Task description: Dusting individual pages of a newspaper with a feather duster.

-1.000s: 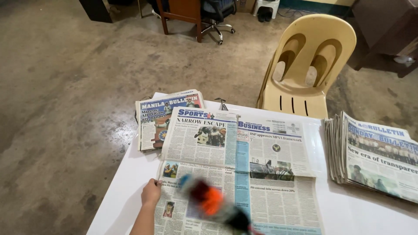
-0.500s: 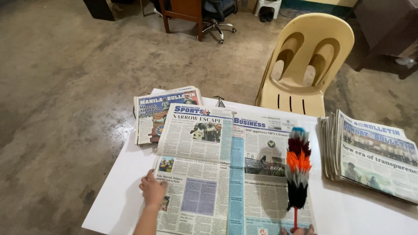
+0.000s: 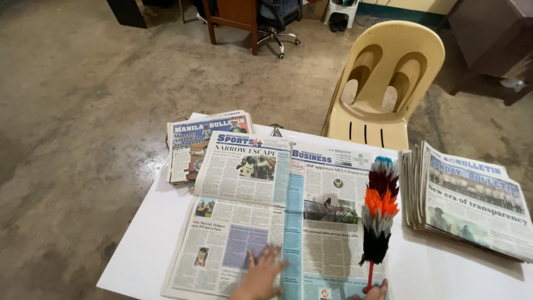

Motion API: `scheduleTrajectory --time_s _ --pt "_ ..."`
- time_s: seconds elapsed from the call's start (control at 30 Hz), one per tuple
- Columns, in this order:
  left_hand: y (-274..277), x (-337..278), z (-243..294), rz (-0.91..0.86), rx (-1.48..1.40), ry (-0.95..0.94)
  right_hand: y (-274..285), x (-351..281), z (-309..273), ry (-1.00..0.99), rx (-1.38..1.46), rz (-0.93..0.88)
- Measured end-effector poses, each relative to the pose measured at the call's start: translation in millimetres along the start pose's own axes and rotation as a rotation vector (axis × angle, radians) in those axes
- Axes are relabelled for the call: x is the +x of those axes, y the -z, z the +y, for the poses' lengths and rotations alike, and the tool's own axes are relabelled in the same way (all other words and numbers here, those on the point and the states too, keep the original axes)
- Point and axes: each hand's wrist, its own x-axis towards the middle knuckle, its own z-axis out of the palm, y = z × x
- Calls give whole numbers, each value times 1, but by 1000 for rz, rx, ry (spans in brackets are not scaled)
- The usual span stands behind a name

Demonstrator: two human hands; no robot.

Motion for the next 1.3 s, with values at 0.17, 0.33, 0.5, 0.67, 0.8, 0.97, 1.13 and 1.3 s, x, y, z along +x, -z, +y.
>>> scheduleTrajectory --time_s 0.17,0.33,0.5,0.67,0.8,0.97,1.13,1.3 --pt "-25 33 -11 -4 58 -15 9 65 57 889 -703 -47" --pt "-32 44 -22 2 34 -33 24 -7 31 932 -943 258" --pt "-51 70 -38 50 26 -67 2 72 72 1196 -756 420" --pt "-40 59 -30 14 39 -52 7 40 52 1147 -771 215" --pt "-38 59 -31 3 34 -45 13 46 50 1293 -552 44" --pt "-12 40 -24 -32 50 -6 36 -71 -40 934 -603 -13" --pt "-2 47 -20 -17 38 43 54 -155 -90 716 -777 -186" --pt "-1 53 -19 22 -11 65 14 -14 -20 842 -1020 55"
